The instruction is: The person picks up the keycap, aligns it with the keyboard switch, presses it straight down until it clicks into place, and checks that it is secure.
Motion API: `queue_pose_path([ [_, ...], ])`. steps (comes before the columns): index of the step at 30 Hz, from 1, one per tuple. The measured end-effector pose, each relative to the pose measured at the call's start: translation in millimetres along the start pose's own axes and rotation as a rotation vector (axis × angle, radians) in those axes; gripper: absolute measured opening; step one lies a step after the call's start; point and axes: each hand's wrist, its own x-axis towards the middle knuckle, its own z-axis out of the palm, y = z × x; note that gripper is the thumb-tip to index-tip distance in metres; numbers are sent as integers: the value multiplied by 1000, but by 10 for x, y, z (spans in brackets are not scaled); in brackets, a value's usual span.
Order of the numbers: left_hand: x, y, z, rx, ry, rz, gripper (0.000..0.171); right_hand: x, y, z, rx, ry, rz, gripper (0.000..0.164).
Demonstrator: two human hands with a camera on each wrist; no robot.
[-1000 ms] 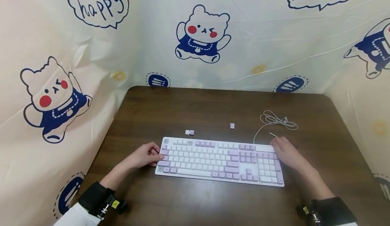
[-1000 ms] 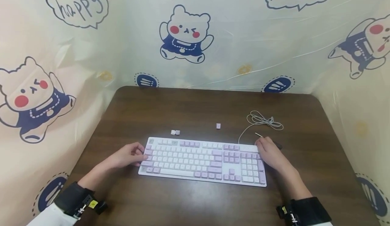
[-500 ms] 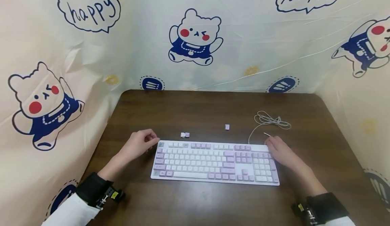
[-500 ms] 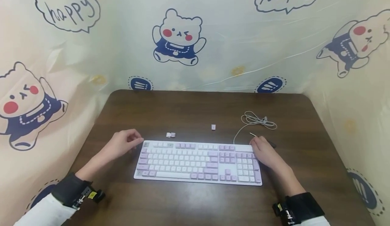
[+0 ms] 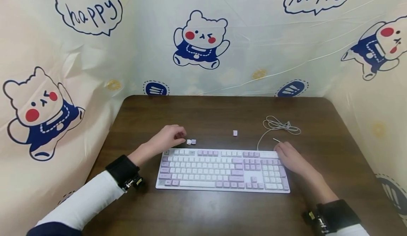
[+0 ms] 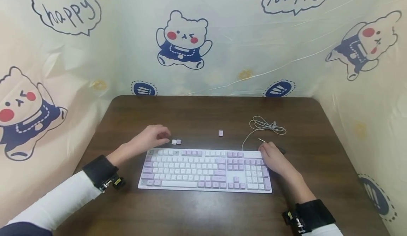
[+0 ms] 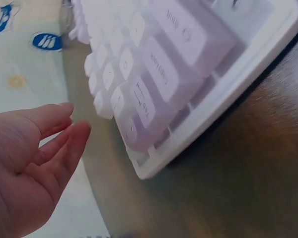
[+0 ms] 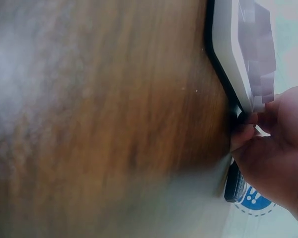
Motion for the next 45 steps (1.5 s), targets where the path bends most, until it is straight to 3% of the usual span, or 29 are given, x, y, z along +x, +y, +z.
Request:
queue_pose_path([
  [8, 222, 96, 157, 42, -111, 23, 20, -15, -4, 15, 13, -2, 8, 25],
  [15, 289, 126, 219, 48, -97, 5, 15, 7, 26, 17, 1, 22, -4, 24],
  [27, 181, 44, 248, 19, -6, -6, 15, 31, -3, -10, 8, 12, 13, 26],
  [31, 155, 63, 244, -60, 26, 26, 15, 10, 16, -6, 10, 9, 19, 25],
  [38, 88, 140, 200, -223, -27, 97, 20, 2, 27, -12, 19, 7, 20, 26],
  [45, 9, 131, 270, -175, -61, 135, 18, 2, 12, -4, 18, 9, 18, 26],
])
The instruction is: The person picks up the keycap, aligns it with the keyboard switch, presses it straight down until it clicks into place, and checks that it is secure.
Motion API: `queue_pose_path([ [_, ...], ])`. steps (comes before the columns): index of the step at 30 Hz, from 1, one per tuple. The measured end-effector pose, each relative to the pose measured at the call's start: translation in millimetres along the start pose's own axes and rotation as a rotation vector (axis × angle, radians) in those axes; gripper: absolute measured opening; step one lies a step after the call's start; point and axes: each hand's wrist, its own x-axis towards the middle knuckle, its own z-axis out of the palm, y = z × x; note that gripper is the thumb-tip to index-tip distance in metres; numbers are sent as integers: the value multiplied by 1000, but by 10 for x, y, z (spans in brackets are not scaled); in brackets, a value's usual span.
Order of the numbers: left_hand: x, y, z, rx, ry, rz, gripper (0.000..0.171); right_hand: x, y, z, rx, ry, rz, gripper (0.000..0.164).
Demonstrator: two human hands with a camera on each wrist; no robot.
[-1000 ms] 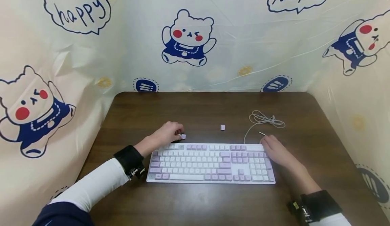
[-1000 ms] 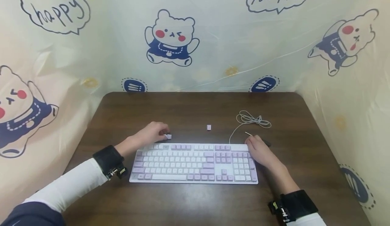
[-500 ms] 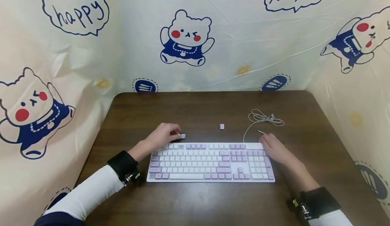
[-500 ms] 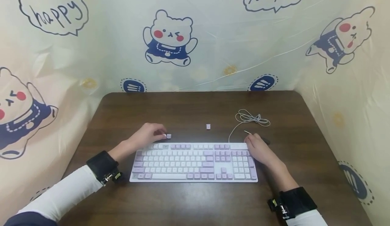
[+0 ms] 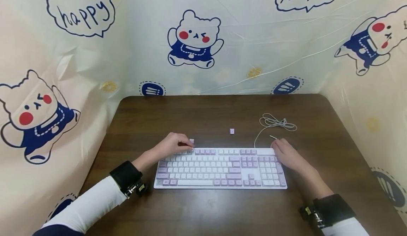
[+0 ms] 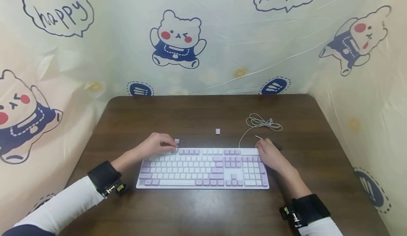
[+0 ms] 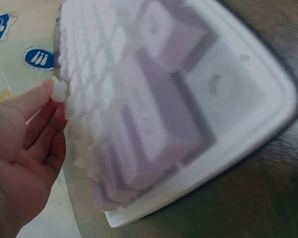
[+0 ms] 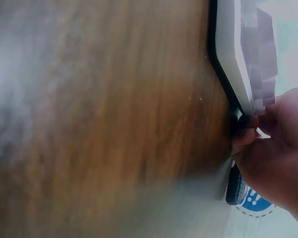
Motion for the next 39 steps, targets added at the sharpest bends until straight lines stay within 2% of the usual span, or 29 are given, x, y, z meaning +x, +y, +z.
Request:
queue_pose_path([
  [8, -98, 15, 60, 75, 31, 42, 19, 10, 5, 34, -8, -1, 15, 28],
  [20, -169, 85, 98, 153, 44, 46, 27, 5, 4, 14, -16, -12, 22, 28],
  [29, -168, 108, 104, 171, 58, 1, 21, 7, -19, 26, -13, -9, 24, 26],
  [39, -134, 136, 129, 226, 105, -64, 16, 26, 7, 40, -26, -9, 22, 28],
])
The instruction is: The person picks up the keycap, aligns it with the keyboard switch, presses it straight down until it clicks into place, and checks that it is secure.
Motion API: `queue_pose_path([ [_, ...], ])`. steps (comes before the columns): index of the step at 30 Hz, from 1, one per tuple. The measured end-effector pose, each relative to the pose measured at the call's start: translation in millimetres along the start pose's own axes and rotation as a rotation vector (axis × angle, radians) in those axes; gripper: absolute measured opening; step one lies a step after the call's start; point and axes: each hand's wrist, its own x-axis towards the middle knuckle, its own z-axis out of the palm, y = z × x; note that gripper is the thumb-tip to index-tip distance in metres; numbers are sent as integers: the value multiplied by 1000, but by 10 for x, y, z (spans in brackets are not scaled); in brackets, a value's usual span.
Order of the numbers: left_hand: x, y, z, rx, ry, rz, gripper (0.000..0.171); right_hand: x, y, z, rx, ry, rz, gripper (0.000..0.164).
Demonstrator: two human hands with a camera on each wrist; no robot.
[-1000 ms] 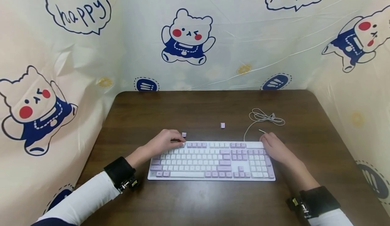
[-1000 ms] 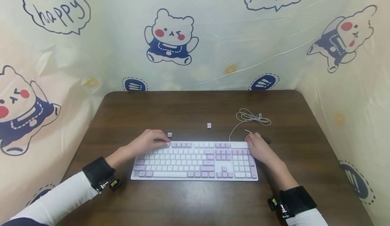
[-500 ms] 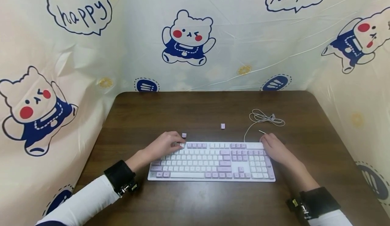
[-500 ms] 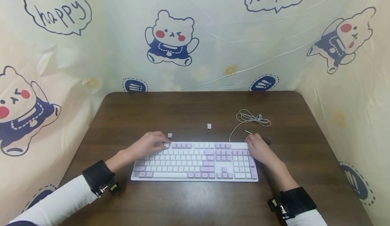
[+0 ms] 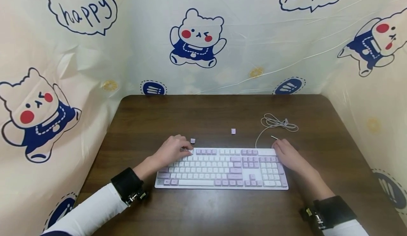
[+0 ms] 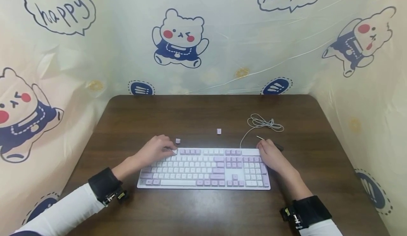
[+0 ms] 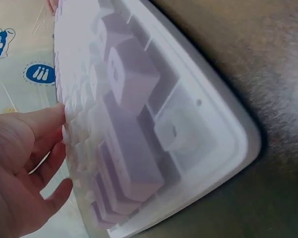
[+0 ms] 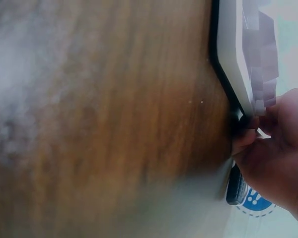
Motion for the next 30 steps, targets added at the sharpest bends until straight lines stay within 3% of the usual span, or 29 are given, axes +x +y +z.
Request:
queue_pose_path([
  [15, 49, 58, -78, 87, -66, 21, 14, 6, -39, -9, -7, 0, -2, 29],
  [20, 39, 46, -27, 135, -61, 47, 12, 9, -44, -9, 0, -2, -1, 28],
  [30, -6, 27, -9, 118, -43, 14, 13, -5, -54, -11, -11, 4, -26, 27],
])
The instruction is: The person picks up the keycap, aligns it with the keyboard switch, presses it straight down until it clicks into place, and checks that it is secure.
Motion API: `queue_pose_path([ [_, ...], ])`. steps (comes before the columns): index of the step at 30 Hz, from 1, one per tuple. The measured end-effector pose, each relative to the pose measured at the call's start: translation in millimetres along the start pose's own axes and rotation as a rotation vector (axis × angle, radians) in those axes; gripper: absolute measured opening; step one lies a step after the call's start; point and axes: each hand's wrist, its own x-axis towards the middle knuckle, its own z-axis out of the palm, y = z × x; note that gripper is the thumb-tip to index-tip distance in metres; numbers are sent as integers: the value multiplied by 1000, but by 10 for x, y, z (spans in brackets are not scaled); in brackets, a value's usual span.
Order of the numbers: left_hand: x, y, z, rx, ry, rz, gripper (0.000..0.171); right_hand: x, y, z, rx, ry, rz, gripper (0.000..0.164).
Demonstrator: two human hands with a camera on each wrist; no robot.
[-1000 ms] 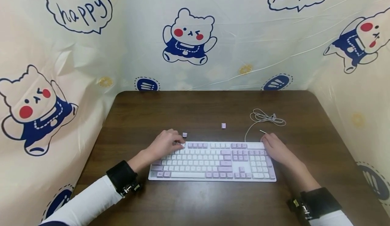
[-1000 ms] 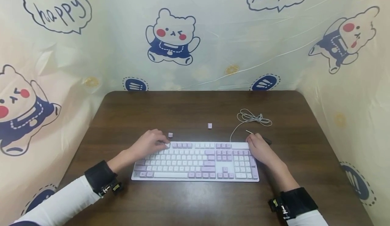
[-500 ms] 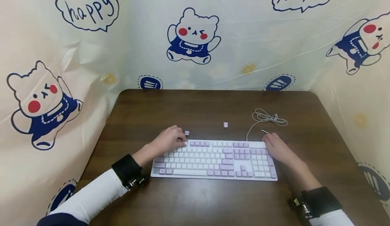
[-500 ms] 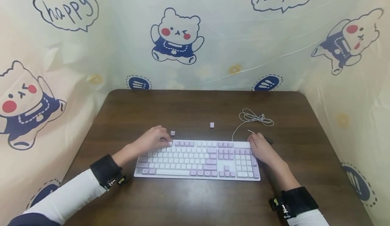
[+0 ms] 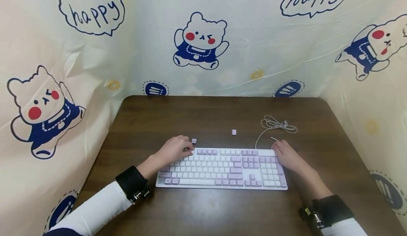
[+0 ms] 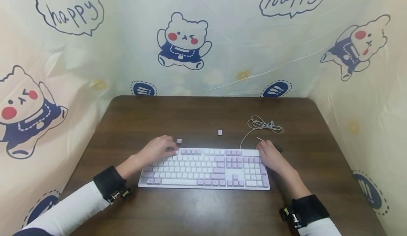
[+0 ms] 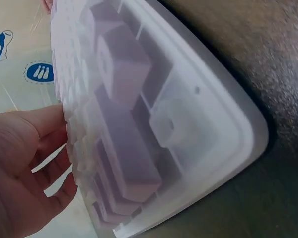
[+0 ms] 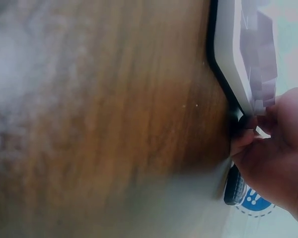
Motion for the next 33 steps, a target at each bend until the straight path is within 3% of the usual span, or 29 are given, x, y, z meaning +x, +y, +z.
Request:
queue_pose_path([
  [7, 73, -99, -74, -72, -62, 21, 15, -5, 32, 9, -1, -4, 6, 27],
  [11, 163, -199, -118, -97, -6, 28, 13, 0, 27, 2, 5, -4, 0, 27],
  [14, 216, -254, -117, -78, 28, 42, 16, 3, 32, 1, 7, -9, 0, 26],
  [21, 319, -298, -29, 27, -15, 86, 27, 10, 38, -1, 6, -19, 7, 27],
  [33, 429, -277, 34, 80, -69, 125, 18, 3, 64, 8, 5, -8, 24, 27],
])
